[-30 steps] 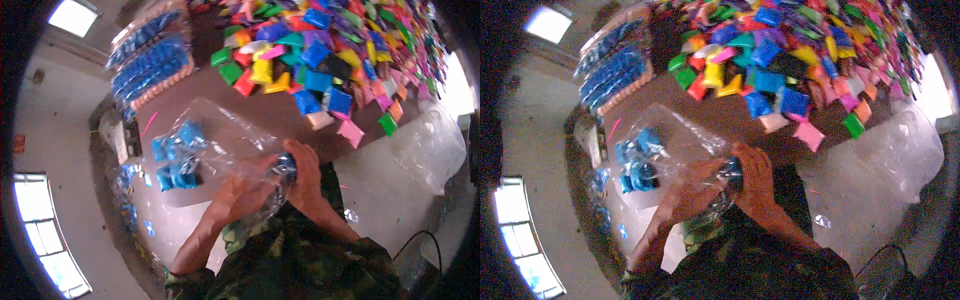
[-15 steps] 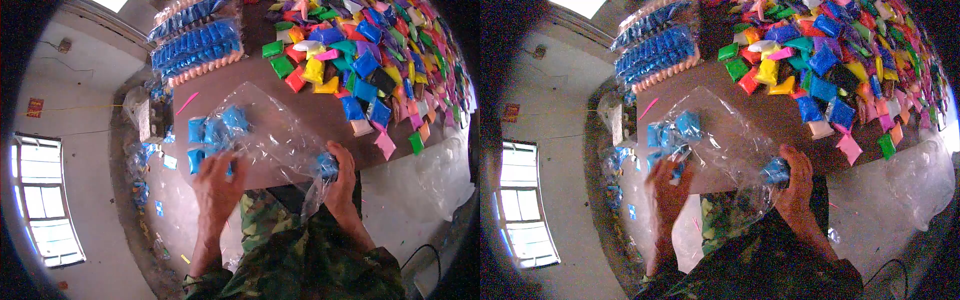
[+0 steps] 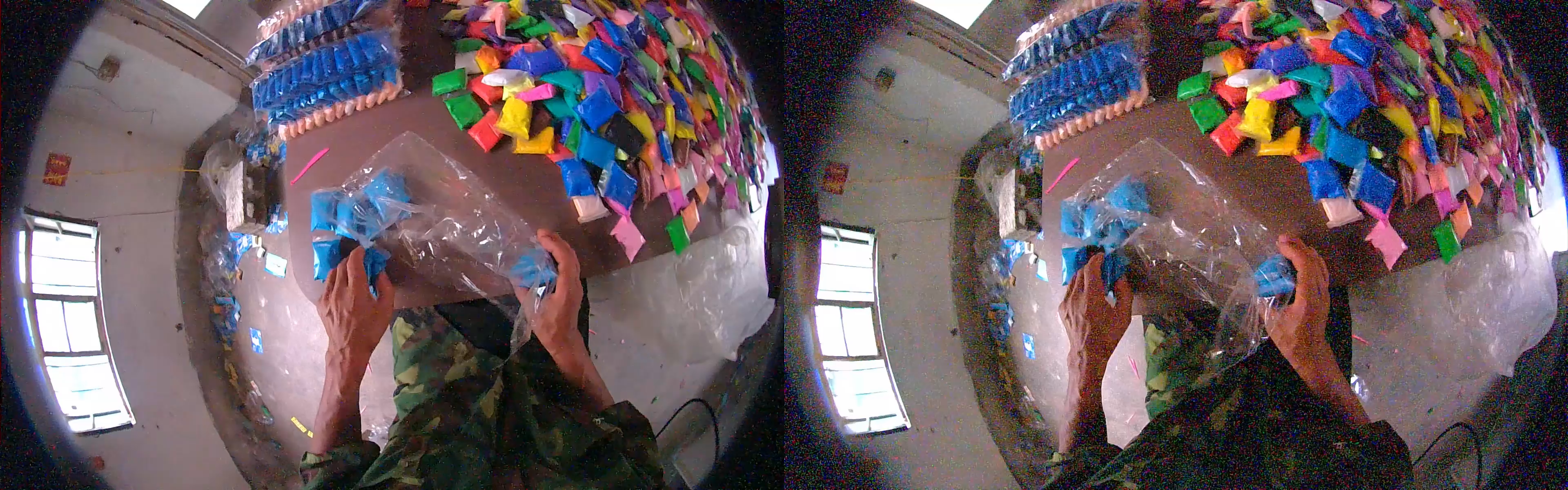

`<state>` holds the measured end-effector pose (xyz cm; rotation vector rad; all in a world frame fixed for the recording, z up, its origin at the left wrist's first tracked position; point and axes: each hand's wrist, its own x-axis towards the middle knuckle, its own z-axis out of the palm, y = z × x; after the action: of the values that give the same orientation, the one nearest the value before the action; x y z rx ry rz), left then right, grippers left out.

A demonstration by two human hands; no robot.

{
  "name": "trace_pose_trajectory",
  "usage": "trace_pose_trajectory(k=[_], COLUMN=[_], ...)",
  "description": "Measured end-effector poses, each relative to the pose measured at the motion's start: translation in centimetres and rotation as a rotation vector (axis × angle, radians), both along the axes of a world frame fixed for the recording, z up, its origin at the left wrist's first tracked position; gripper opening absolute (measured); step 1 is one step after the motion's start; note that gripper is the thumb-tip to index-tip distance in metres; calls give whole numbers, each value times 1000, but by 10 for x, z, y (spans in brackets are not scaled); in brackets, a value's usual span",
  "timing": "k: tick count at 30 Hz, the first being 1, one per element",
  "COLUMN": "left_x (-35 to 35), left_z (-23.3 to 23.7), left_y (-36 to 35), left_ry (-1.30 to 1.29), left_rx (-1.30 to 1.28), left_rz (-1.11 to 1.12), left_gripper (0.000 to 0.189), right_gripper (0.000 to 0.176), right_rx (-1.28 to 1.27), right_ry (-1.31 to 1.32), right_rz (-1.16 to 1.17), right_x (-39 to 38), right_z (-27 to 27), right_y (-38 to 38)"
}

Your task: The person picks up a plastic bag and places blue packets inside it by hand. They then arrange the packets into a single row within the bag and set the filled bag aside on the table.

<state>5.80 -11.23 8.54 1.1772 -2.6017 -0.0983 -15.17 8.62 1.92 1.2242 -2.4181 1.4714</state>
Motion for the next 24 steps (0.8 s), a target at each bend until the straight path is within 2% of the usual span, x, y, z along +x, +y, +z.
trace_pose_trajectory(k=[4, 7, 10, 16, 22, 24], left_x=[8, 18, 22, -1, -13, -14], left_z=[2, 1, 1, 13, 24, 22], left_y=[9, 0, -2, -5, -2, -3], left_ry=[258, 301, 174, 31, -90, -109], left_rx=[304, 412, 252, 89, 79, 129], left_rz=[50, 59, -11, -59, -80, -72], left_gripper=[48, 46, 41, 44, 57, 56], right_gripper=[74, 74, 74, 72, 71, 71], right_rx=[6, 0, 14, 17, 2, -5], right_ry=[-11, -14, -1, -12, -5, 3], right_rz=[7, 14, 8, 6, 13, 19], right_x=[0, -1, 0, 0, -2, -2], right_z=[3, 4, 5, 5, 6, 5], right_y=[1, 0, 0, 0, 0, 0])
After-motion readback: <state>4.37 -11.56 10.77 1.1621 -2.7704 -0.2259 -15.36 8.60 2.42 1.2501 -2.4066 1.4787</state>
